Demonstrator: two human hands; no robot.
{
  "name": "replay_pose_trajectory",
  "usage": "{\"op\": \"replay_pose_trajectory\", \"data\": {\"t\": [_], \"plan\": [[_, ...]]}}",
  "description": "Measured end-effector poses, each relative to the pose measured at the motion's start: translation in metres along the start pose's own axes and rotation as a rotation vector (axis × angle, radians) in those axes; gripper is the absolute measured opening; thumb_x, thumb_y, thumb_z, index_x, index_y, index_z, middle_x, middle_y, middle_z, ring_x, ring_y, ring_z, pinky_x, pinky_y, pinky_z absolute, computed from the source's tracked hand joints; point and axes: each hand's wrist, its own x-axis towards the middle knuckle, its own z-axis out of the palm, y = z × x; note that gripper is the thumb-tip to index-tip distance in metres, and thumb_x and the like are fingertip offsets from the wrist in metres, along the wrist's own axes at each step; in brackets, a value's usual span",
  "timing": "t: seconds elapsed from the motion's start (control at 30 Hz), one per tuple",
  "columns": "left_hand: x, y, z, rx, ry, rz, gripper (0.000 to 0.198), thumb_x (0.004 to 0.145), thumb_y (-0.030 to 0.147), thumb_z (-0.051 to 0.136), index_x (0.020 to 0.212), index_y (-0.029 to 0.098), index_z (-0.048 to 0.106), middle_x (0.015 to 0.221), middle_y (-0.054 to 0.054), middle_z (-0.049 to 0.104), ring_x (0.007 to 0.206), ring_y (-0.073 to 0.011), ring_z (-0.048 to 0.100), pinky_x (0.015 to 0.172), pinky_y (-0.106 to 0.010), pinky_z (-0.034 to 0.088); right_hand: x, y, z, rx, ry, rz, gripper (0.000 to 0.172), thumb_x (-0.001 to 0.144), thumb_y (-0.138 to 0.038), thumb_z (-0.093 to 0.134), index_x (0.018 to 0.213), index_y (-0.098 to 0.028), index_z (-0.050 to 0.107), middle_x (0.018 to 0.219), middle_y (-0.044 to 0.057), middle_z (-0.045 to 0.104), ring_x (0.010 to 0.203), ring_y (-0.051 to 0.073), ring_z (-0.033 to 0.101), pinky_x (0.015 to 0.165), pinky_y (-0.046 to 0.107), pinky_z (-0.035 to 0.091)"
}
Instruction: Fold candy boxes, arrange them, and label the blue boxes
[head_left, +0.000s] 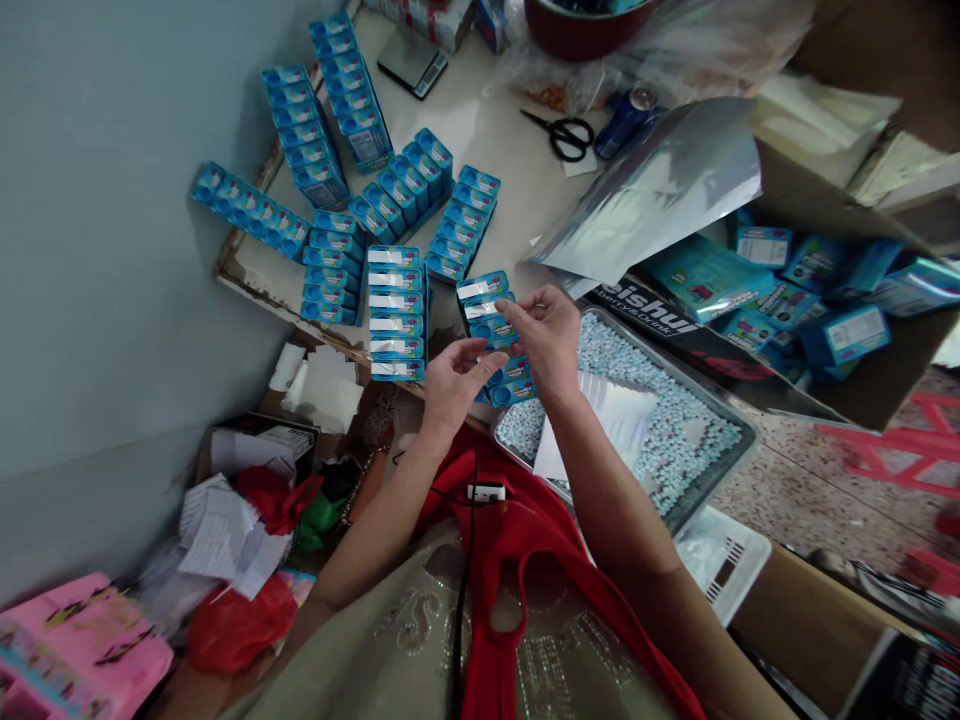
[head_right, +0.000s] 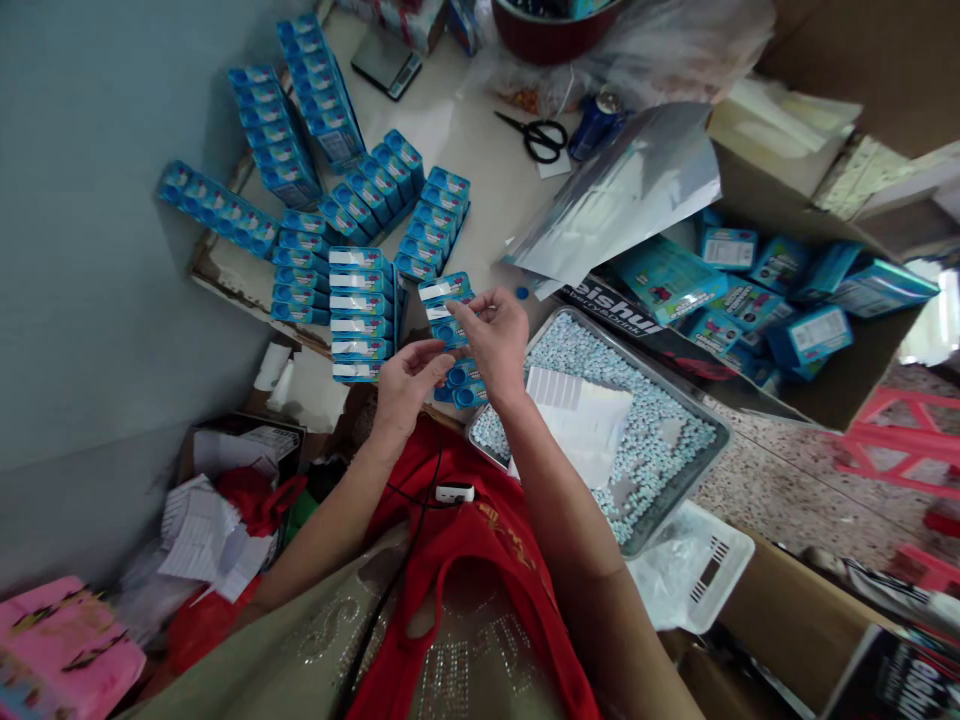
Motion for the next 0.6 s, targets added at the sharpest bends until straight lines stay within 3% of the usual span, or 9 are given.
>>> {"op": "replay_pose_trajectory", "data": {"t": [0.1,0.27,0.47,0.6], "plan": [[0.001,-0.002,-0.005,-0.029,0.014,-0.041,0.042,0.078,0.06,0.082,0.078,0.02,0.069,0.068,0.0,0.065,0.057,-0.0129,0.056,0.055,-0.027,0.048,-0.005,0.002,-0.003,0.024,-0.018,0.04,0.032,0.091,-0.052,0.067,0.088,-0.024,0.054,0.069,-0.003,0.059,0.063,0.015,0.061,0.058,0.028,0.047],[0.012,-0.006,-0.02,0.127,0.049,0.009,0.036,0.086,0.054,0.075,0.073,0.022,0.063,0.062,0.003,0.06,0.054,-0.0129,0.057,0.053,-0.026,0.044,-0.006,0.018,-0.009,0.071,-0.148,0.086,0.033,0.08,-0.038,0.075,0.099,-0.024,0.052,0.082,0.0,0.072,0.078,0.019,0.072,0.071,0.032,0.056],[0.033,-0.01,-0.022,0.355,0.121,0.064,0.029,0.095,0.044,0.064,0.077,0.023,0.057,0.06,0.003,0.06,0.055,-0.0162,0.061,0.058,-0.027,0.045,0.0,0.024,0.005,-0.138,0.004,0.042,0.025,0.08,-0.028,0.069,0.098,-0.024,0.052,0.086,-0.001,0.073,0.084,0.02,0.073,0.081,0.035,0.054],[0.041,-0.017,-0.017,0.386,0.135,0.049,0.024,0.097,0.039,0.061,0.08,0.024,0.054,0.06,0.003,0.06,0.052,-0.0167,0.061,0.057,-0.028,0.043,0.002,0.024,0.014,-0.262,0.003,0.01,0.024,0.081,-0.022,0.062,0.103,-0.024,0.053,0.089,0.0,0.072,0.086,0.02,0.071,0.084,0.036,0.051]]}}
